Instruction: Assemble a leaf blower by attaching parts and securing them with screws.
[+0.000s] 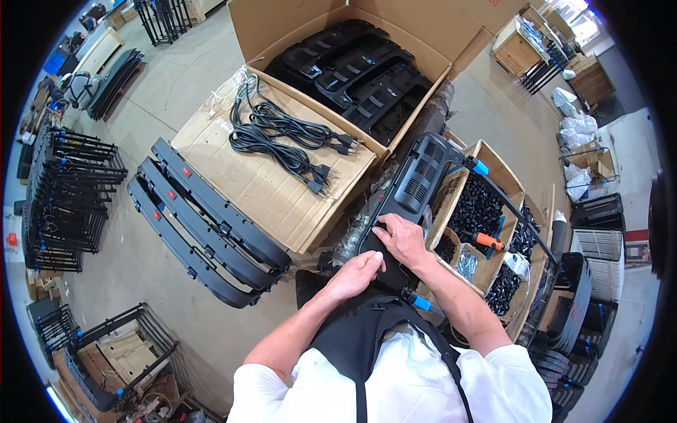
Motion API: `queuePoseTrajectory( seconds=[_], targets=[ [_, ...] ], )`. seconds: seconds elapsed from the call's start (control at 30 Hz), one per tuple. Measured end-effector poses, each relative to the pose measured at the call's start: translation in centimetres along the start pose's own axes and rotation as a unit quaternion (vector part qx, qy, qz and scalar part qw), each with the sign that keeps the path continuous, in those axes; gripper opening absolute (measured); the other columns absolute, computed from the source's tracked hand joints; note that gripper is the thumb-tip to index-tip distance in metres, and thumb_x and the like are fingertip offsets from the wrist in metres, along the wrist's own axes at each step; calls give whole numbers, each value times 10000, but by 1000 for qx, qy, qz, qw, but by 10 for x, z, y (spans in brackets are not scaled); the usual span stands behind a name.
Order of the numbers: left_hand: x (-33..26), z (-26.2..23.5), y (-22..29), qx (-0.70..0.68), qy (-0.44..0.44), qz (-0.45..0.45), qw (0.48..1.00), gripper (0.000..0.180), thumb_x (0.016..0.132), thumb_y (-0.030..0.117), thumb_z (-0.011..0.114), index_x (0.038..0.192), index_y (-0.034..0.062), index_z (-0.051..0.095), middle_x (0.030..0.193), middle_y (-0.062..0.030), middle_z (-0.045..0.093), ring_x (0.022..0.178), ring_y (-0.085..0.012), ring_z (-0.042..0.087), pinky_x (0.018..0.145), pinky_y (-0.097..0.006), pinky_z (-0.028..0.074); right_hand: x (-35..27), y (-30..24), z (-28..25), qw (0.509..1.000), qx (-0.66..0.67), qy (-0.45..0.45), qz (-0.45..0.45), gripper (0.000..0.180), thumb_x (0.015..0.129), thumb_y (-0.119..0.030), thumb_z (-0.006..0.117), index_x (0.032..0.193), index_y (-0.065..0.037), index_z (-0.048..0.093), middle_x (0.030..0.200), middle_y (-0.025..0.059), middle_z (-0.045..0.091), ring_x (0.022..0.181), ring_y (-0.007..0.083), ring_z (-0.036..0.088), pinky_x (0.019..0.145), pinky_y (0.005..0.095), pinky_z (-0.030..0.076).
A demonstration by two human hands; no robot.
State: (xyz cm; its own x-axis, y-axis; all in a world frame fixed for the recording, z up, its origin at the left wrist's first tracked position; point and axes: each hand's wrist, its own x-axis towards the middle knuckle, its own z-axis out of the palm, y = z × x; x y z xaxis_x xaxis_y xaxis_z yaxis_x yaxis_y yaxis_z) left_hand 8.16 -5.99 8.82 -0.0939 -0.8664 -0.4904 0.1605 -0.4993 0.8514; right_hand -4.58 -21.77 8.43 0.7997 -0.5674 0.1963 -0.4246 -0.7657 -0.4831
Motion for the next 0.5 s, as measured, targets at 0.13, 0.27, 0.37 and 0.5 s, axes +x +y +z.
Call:
queuePoseTrajectory(
  seconds=[0.13,0.27,0.37,0.5],
  targets=[
    [6,-2,6,-14,27,53,998,336,1130,338,426,1195,61,604,840,15,520,753,-80,489,660,-251,434,-4,9,-7,970,154,-77,171,314,941,-141,701,1226,-19,657,879,47,659,774,199,663,700,339,540],
    [16,0,2,-201,20,-7,979,281,1108,231,535,1311,37,541,985,-28,615,871,-125,610,773,-288,534,-18,22,-30,745,543,-57,383,322,964,-18,623,1284,9,640,1014,38,666,957,159,671,850,300,559],
    [30,8,-1,-335,18,8,942,273,1082,149,600,1305,1,549,1091,-86,671,978,-173,682,876,-325,589,-23,10,-45,692,607,17,390,290,983,-23,648,1271,11,656,1091,83,712,1065,187,694,944,312,561],
    [44,20,5,-359,12,-4,933,266,1079,149,608,1300,1,587,1143,-101,688,994,-178,696,899,-326,595,-30,15,-46,733,590,89,326,230,980,-18,687,1209,-3,703,1181,145,750,1155,200,695,1001,320,543]
  ],
)
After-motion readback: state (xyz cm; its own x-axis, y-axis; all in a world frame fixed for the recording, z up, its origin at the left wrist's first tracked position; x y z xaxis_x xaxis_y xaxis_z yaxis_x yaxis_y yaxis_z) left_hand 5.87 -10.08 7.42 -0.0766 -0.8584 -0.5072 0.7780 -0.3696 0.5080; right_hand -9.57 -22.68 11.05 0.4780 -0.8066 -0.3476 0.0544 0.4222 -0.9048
